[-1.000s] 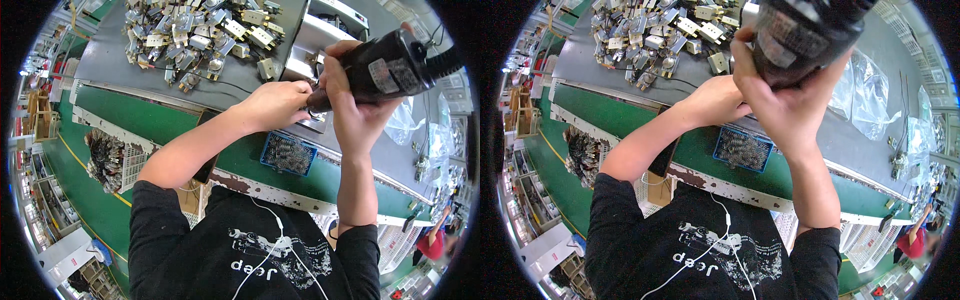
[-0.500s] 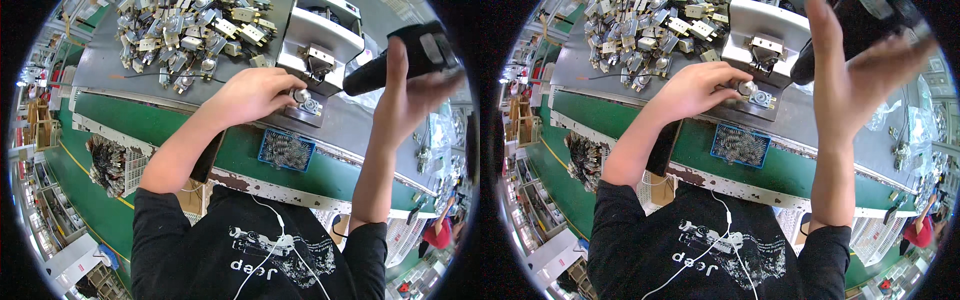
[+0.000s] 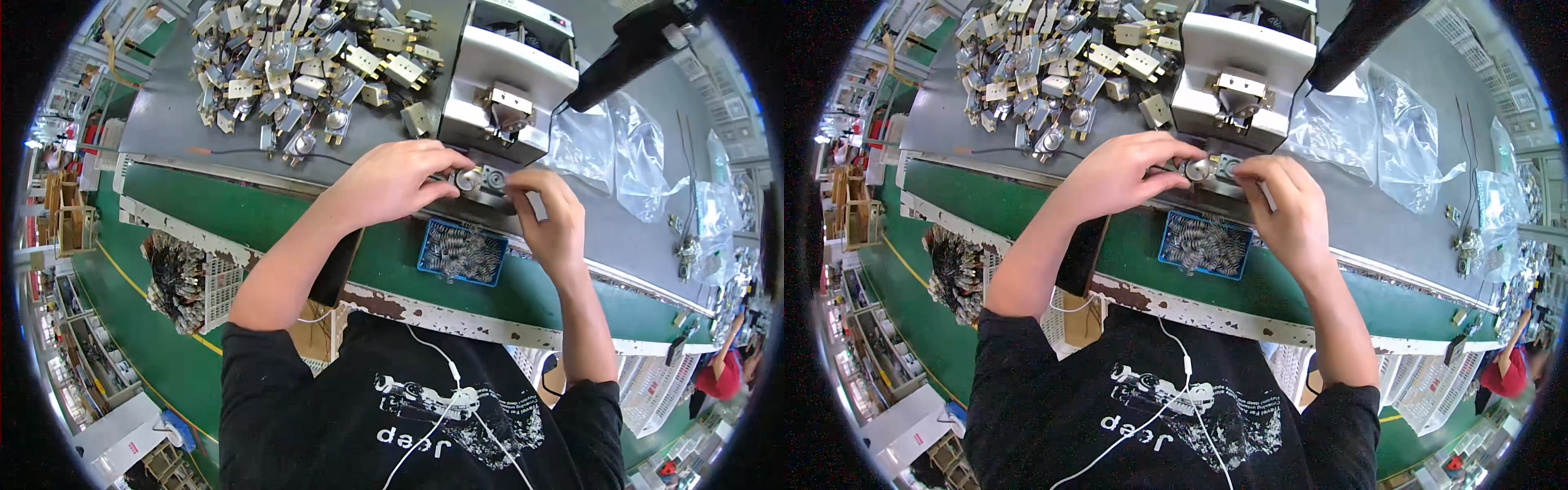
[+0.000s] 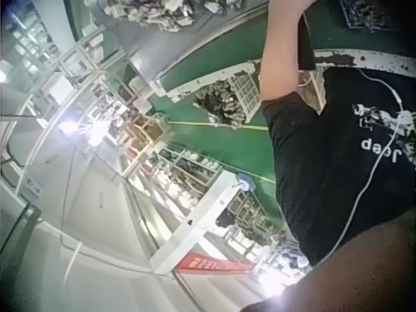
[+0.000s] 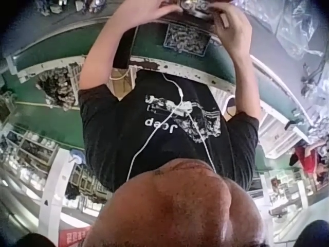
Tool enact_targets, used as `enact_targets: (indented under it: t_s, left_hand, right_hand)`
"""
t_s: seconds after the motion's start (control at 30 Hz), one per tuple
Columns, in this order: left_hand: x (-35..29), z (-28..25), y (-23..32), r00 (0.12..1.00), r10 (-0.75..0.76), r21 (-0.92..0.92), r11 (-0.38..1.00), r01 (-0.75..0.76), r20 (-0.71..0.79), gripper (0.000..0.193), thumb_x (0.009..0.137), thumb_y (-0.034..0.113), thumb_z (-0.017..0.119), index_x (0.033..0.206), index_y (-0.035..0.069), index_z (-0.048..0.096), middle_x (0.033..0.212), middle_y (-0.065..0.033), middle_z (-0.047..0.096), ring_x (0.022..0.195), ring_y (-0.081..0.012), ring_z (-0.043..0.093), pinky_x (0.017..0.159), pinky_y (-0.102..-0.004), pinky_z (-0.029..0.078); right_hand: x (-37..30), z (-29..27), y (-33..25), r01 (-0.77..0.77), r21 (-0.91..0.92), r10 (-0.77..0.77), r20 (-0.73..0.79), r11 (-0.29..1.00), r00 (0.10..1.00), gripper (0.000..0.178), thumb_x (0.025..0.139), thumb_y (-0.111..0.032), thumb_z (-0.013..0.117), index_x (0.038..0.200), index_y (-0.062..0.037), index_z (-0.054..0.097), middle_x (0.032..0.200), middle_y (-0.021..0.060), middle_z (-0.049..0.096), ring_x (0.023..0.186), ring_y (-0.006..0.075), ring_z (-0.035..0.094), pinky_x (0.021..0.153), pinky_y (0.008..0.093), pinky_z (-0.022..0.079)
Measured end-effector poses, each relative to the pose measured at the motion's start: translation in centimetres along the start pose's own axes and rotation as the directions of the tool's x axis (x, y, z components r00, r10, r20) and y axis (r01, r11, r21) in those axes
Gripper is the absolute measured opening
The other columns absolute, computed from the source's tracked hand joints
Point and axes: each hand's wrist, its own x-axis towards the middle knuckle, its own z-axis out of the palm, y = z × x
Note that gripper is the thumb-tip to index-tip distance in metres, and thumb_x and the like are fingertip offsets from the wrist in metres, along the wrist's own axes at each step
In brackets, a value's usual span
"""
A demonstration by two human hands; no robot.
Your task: Assembling small electronic or mechanical components using an electric screwdriver on a factory production line.
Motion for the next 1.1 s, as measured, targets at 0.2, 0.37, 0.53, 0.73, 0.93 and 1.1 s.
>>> enact_targets:
  t_s: [0.2, 0.37, 0.53, 0.73, 0.93, 1.1]
  left_hand:
    - [-0.1, 0.1, 0.3, 1.000, 0.029, 0.007, 1.000, -0.028, -0.013, 0.036, 0.087, 0.018, 0.072, 0.122, 0.009, 0.066, 0.104, -0.0110, 0.068, 0.084, -0.0267, 0.066, 0.073, -0.0350, 0.053]
    - [-0.1, 0.1, 0.3, 0.999, 0.038, -0.001, 0.999, -0.038, -0.019, 0.037, 0.086, 0.017, 0.072, 0.122, 0.009, 0.067, 0.099, -0.0110, 0.067, 0.081, -0.0264, 0.066, 0.071, -0.0350, 0.053]
    - [0.2, 0.0, 0.5, 0.999, -0.021, 0.033, 0.999, 0.020, 0.032, 0.033, 0.089, 0.025, 0.069, 0.120, 0.014, 0.066, 0.102, -0.0092, 0.067, 0.090, -0.0266, 0.068, 0.077, -0.0376, 0.054]
    - [0.5, 0.4, 0.9, 1.000, 0.010, 0.006, 1.000, -0.010, 0.018, 0.034, 0.088, 0.024, 0.070, 0.120, 0.013, 0.067, 0.100, -0.0091, 0.067, 0.089, -0.0260, 0.068, 0.077, -0.0370, 0.054]
    - [-0.2, 0.6, 0.5, 1.000, 0.018, -0.022, 1.000, -0.019, -0.011, 0.036, 0.085, 0.014, 0.073, 0.119, 0.009, 0.067, 0.095, -0.0095, 0.066, 0.082, -0.0231, 0.065, 0.073, -0.0338, 0.053]
    - [0.0, 0.3, 0.9, 0.999, 0.034, -0.009, 0.999, -0.034, 0.000, 0.036, 0.085, 0.015, 0.073, 0.120, 0.008, 0.067, 0.095, -0.0090, 0.066, 0.082, -0.0228, 0.065, 0.072, -0.0333, 0.053]
  right_hand:
    - [-0.6, -1.9, -0.8, 0.030, 0.150, -0.024, -0.044, 0.988, 0.999, 0.021, 0.074, 0.010, 0.075, 0.092, -0.0024, 0.071, 0.092, 0.0087, 0.071, 0.086, 0.0233, 0.069, 0.076, 0.0314, 0.054]
    - [-2.3, -3.6, -0.2, -0.194, 0.181, 0.185, 0.065, 0.964, 0.981, 0.023, 0.073, 0.009, 0.075, 0.093, -0.0031, 0.072, 0.092, 0.0087, 0.072, 0.086, 0.0225, 0.070, 0.075, 0.0314, 0.055]
    - [-3.9, -4.0, -0.6, -0.286, 0.256, 0.203, 0.308, 0.923, 0.930, 0.021, 0.072, 0.005, 0.076, 0.091, -0.0037, 0.072, 0.096, 0.0080, 0.072, 0.088, 0.0229, 0.069, 0.076, 0.0345, 0.055]
    - [-4.8, -2.4, -1.0, -0.044, 0.093, 0.006, 0.372, 0.995, 0.928, 0.024, 0.073, -0.003, 0.077, 0.096, -0.0086, 0.073, 0.098, 0.0064, 0.070, 0.087, 0.0265, 0.066, 0.074, 0.0365, 0.054]
    - [-4.0, -3.6, -1.9, -0.138, 0.124, 0.093, 0.311, 0.983, 0.946, 0.039, 0.074, 0.008, 0.069, 0.109, -0.0086, 0.069, 0.108, 0.0073, 0.066, 0.084, 0.0232, 0.065, 0.071, 0.0349, 0.054]
    - [-6.7, -11.2, 11.1, -0.567, -0.518, 0.464, -0.328, 0.640, 0.823, 0.019, 0.086, -0.002, 0.052, 0.094, -0.0043, 0.069, 0.089, 0.0157, 0.068, 0.084, 0.0340, 0.065, 0.075, 0.0388, 0.050]
